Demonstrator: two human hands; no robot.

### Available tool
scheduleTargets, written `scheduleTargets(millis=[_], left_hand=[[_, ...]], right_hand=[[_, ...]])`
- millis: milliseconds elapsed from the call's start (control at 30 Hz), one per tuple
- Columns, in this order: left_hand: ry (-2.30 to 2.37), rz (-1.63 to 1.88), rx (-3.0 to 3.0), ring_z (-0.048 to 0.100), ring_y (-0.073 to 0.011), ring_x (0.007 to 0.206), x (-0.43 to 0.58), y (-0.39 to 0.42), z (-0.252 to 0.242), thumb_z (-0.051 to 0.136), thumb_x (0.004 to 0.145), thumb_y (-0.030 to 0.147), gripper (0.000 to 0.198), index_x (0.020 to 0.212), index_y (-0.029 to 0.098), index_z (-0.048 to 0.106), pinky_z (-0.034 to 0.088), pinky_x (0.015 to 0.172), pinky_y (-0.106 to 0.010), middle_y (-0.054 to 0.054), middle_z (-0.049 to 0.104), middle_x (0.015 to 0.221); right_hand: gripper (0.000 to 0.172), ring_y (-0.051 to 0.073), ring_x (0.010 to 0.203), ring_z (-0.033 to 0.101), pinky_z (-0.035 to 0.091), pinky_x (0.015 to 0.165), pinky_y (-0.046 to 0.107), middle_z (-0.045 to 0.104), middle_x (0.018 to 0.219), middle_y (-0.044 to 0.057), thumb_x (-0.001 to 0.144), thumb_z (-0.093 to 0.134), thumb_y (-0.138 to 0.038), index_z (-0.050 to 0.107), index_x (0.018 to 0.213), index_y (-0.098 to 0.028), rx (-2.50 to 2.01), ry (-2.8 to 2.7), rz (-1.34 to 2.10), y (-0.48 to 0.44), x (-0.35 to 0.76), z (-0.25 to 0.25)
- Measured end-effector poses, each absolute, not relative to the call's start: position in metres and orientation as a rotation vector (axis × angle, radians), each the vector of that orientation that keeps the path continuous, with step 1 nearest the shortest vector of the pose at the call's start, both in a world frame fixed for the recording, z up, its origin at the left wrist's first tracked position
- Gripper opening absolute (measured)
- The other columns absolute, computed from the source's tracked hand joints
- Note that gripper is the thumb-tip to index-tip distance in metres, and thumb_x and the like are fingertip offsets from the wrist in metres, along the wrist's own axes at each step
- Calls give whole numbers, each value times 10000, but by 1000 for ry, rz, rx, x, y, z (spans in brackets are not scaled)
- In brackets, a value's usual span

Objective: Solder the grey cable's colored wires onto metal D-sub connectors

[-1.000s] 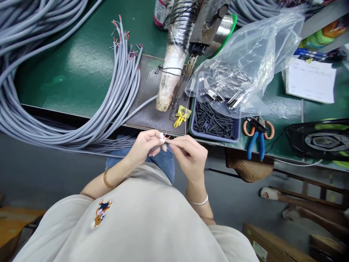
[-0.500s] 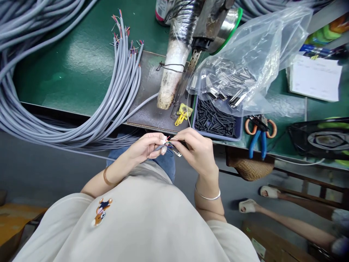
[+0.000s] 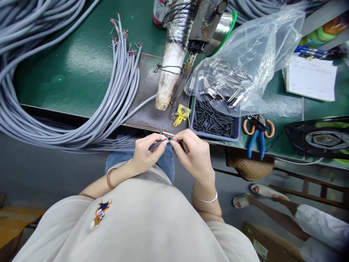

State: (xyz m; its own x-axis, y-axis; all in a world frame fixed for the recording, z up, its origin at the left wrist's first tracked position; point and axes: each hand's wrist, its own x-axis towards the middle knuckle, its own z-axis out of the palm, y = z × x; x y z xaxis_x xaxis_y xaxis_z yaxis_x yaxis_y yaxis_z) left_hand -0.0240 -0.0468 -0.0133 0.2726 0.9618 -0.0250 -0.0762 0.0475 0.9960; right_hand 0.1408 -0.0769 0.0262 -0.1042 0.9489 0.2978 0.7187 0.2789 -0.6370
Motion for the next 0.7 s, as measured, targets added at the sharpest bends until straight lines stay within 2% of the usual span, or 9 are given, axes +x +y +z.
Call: scheduleTargets(millis=[67,133,233,367,467,567,700], left_hand=[[858,929,1074,533,-78,525,-23,-44,-8,755,847,347,195,829,167,682,425,535,-215,-6,690,677],[744,820,855,452,-54,428,-23,-37,-3,784,814,394,277,806,166,626,329,433,-199,4,669,624],[608,685,614,372,-36,361,-26,-25,-1,848,728,420,369,789,171,583,221,374,-189,16,637,573],[456,636,525,377,-59,357,-35,-19,-15,909,596,496,514,643,194,496,235,345,-195,44,498,484],[435,617,572,358,-70,310,-42,-20,-29,926,464,587,666,526,201,387,267,316,-227,56,400,435],[479,594,599,376,-84,287,-47,-22,-38,918,386,634,707,488,204,366,270,293,-251,45,421,432],[523,572,623,427,-106,288,-49,-21,-40,905,318,677,741,450,202,351,273,286,-259,33,435,419]], right_hand=[[111,94,635,548,416,582,240,655,824,-6,973,618,-205,618,863,-217,-1488,-1781,464,-78,141,25],[129,81,570,485,380,530,247,634,798,-14,968,624,-227,626,840,-216,-1493,-1571,433,-81,143,25],[146,87,532,500,351,479,253,609,737,-20,951,662,-309,648,838,-218,-1471,-1240,294,-86,150,28],[155,107,450,503,333,429,268,590,618,-30,942,676,-376,721,909,-231,-1374,-1218,323,-94,151,33],[97,106,444,500,316,420,285,640,644,-5,947,669,-299,753,933,-254,-1318,-1230,307,-98,145,36],[133,120,477,527,322,435,306,644,635,7,945,656,-227,777,950,-281,-1339,-1238,279,-99,140,35],[131,135,474,543,298,416,299,610,588,-21,911,696,-233,792,959,-307,-1374,-1342,227,-100,138,33]])
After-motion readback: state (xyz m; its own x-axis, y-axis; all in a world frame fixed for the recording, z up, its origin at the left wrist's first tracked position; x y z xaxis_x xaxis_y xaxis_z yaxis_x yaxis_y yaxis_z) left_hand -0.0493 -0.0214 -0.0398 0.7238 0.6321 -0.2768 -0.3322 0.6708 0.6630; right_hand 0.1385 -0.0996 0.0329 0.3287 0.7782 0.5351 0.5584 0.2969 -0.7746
